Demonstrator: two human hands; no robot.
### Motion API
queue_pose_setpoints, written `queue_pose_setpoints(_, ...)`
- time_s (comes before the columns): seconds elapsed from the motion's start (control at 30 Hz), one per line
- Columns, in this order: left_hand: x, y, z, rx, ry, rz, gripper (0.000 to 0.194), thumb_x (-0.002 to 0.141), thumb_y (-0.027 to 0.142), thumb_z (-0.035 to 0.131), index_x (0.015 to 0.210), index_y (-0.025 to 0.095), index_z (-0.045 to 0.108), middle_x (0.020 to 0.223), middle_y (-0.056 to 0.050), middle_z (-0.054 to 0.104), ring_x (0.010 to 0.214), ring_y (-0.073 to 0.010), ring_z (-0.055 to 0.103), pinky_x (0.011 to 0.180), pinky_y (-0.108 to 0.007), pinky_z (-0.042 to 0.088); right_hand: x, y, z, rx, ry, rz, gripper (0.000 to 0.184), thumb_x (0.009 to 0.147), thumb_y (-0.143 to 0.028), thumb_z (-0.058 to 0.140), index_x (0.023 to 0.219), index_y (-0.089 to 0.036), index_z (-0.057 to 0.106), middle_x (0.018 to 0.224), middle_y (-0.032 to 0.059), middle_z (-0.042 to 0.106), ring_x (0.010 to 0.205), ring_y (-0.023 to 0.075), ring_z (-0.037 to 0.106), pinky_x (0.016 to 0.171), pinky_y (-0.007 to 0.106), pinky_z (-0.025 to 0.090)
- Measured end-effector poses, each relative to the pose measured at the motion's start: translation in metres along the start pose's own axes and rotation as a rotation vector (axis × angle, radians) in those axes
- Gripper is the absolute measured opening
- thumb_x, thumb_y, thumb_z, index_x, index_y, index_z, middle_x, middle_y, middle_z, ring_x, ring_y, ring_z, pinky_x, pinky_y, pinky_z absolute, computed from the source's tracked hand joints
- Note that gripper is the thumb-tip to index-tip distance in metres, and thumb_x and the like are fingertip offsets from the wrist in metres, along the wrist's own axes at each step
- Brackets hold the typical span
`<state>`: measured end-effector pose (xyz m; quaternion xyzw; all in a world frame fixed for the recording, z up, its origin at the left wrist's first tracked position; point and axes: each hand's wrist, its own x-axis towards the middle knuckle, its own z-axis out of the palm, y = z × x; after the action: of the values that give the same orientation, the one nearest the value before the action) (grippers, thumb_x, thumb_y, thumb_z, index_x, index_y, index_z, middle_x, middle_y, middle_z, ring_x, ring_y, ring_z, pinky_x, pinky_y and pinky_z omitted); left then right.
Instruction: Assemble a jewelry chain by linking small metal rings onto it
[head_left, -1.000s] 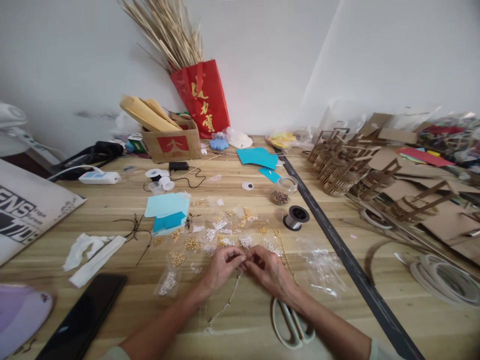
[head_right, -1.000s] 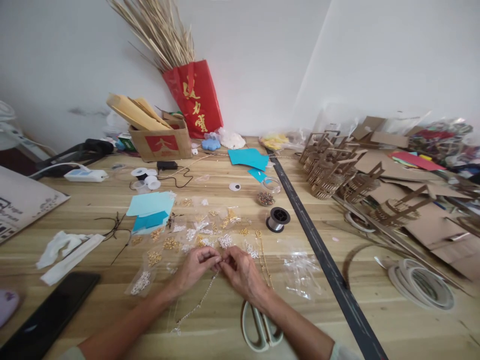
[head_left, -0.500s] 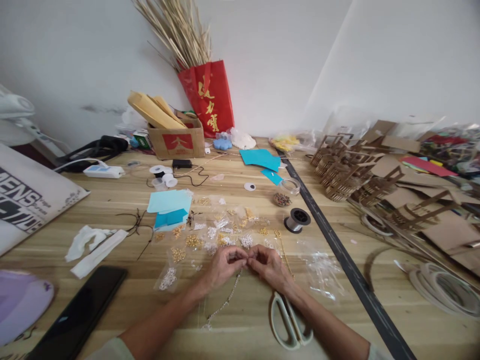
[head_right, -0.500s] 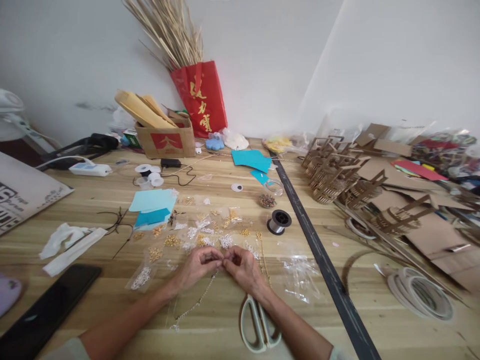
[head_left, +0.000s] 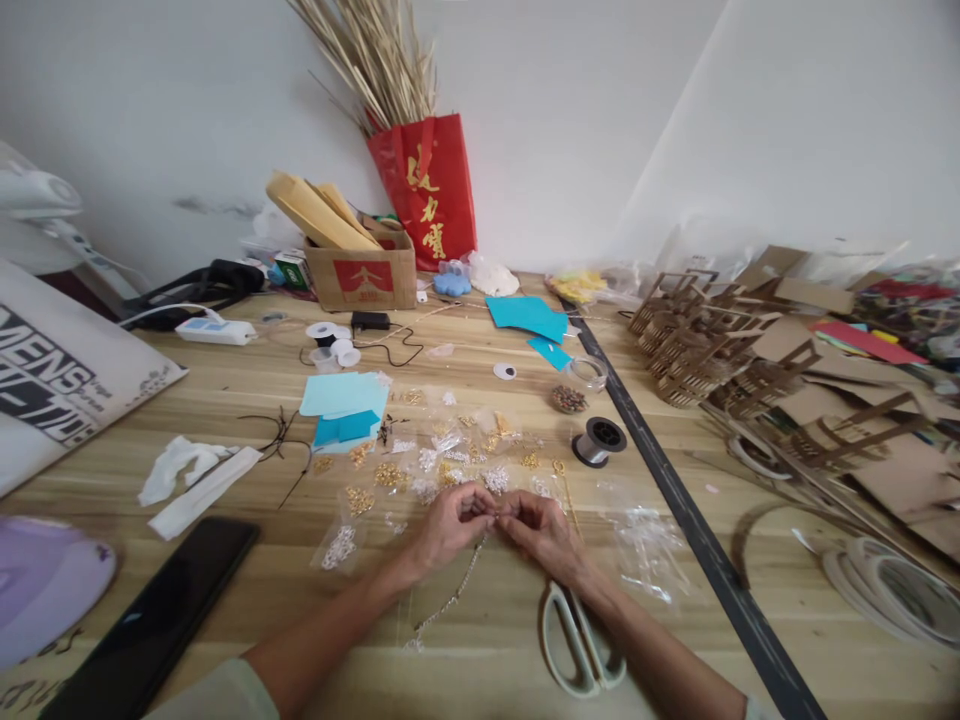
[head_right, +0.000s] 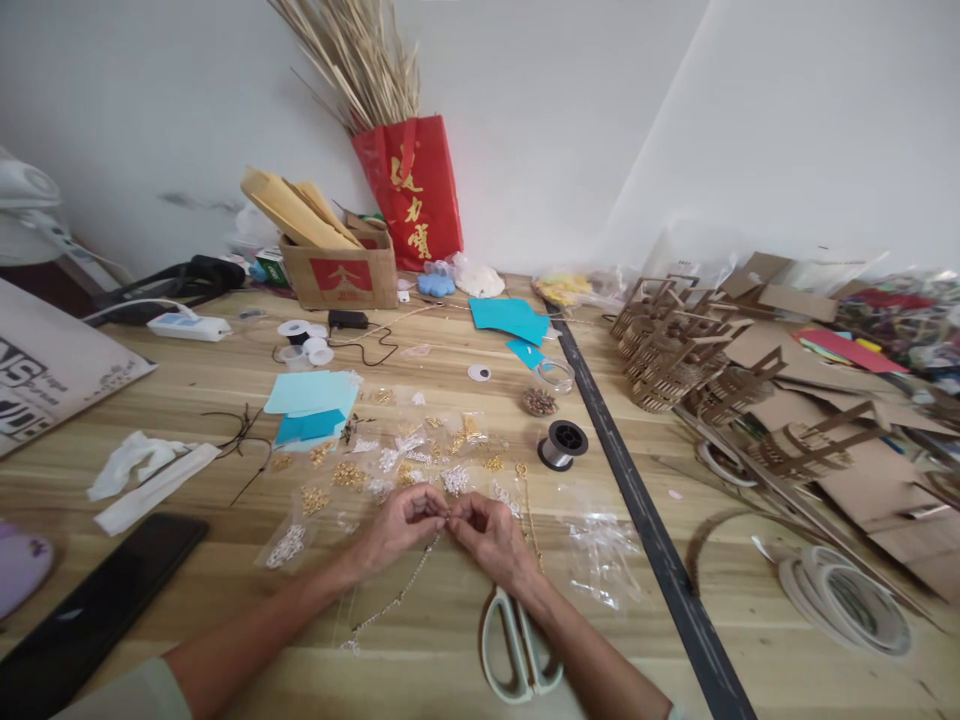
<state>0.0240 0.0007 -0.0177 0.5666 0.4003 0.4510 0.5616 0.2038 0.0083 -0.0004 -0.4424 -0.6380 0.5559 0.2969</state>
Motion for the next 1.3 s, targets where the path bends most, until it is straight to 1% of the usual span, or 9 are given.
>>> queue_pose_setpoints(0.3,0.000,0.006,0.000,0.145,-0.004,-0.048,0.015,0.076,0.027,0.069,0.079,0.012,0.069,0.076,-0.006,0.070,0.070,-0.0164,0.062,0.065,-0.025,0.048,-0.002,-0.005,-0.007,-0.079,-0.048,-0.011,0.030,0.084,-0.045,0.057,0.073,-0.017,0.053,0.055,-0.0060,0.042,0.048,0.0090,0.034,0.046,0.022,0.026)
queue_pose_setpoints(0.47,0.000,0.007,0.000,0.211,-0.026,-0.034,0.012,0.076,0.024,0.067,0.078,0.013,0.072,0.074,-0.005,0.070,0.067,-0.0155,0.060,0.062,-0.024,0.045,-0.004,-0.006,-0.008,-0.218,-0.038,-0.039,0.020,0.087,-0.034,0.053,0.075,-0.017,0.053,0.058,-0.0051,0.044,0.051,0.0099,0.037,0.049,0.022,0.028)
queue_pose_setpoints(0.57,0.000,0.005,0.000,0.239,-0.007,-0.012,0.011,0.075,0.022,0.068,0.076,0.013,0.072,0.071,-0.005,0.069,0.065,-0.0148,0.059,0.061,-0.024,0.044,-0.006,-0.007,-0.008,-0.315,-0.028,-0.068,0.015,0.087,-0.026,0.052,0.076,-0.017,0.055,0.060,-0.0045,0.047,0.055,0.0105,0.040,0.052,0.022,0.030)
queue_pose_setpoints(0.67,0.000,0.003,0.001,0.247,0.004,-0.005,0.009,0.074,0.021,0.068,0.074,0.013,0.072,0.069,-0.004,0.068,0.064,-0.0143,0.058,0.060,-0.023,0.043,-0.007,-0.008,-0.007,-0.367,-0.023,-0.092,0.013,0.087,-0.023,0.052,0.077,-0.017,0.056,0.061,-0.0044,0.049,0.055,0.0108,0.043,0.053,0.022,0.031)
queue_pose_setpoints(0.83,0.000,0.002,0.002,0.262,0.006,0.003,0.009,0.074,0.020,0.067,0.074,0.013,0.072,0.069,-0.004,0.068,0.063,-0.0143,0.058,0.059,-0.023,0.043,-0.010,-0.007,-0.004,-0.453,0.013,-0.154,0.010,0.090,-0.022,0.051,0.082,-0.018,0.056,0.064,-0.0026,0.056,0.057,0.0126,0.051,0.055,0.022,0.035)
queue_pose_setpoints(0.93,0.000,0.000,0.002,0.258,0.005,-0.002,0.010,0.075,0.020,0.066,0.075,0.013,0.072,0.070,-0.005,0.069,0.063,-0.0147,0.059,0.060,-0.023,0.044,-0.012,-0.007,-0.002,-0.545,0.042,-0.248,0.010,0.092,-0.021,0.049,0.085,-0.019,0.056,0.074,0.0015,0.061,0.065,0.0154,0.057,0.060,0.024,0.039)
queue_pose_setpoints(1.07,0.000,0.000,0.002,0.276,0.007,0.006,0.010,0.075,0.021,0.065,0.073,0.013,0.072,0.068,-0.004,0.068,0.063,-0.0147,0.059,0.060,-0.023,0.044,-0.014,-0.009,0.000,-0.638,0.057,-0.347,0.014,0.096,-0.023,0.044,0.091,-0.019,0.057,0.082,0.0048,0.062,0.070,0.0171,0.059,0.062,0.026,0.041)
queue_pose_setpoints(1.17,0.000,0.004,0.001,0.293,0.011,0.013,0.012,0.076,0.022,0.064,0.073,0.014,0.071,0.068,-0.003,0.067,0.063,-0.0143,0.058,0.060,-0.023,0.043,-0.013,-0.008,-0.002,-0.637,0.059,-0.350,0.012,0.095,-0.025,0.047,0.092,-0.019,0.057,0.081,0.0039,0.063,0.067,0.0159,0.059,0.060,0.025,0.042)
queue_pose_setpoints(1.3,0.000,0.009,0.001,0.322,-0.003,0.018,0.013,0.077,0.022,0.063,0.072,0.013,0.070,0.066,-0.002,0.065,0.062,-0.0140,0.056,0.060,-0.023,0.042,-0.012,-0.006,-0.005,-0.652,0.081,-0.326,0.012,0.092,-0.027,0.053,0.085,-0.019,0.058,0.076,0.0023,0.062,0.061,0.0138,0.056,0.056,0.023,0.040)
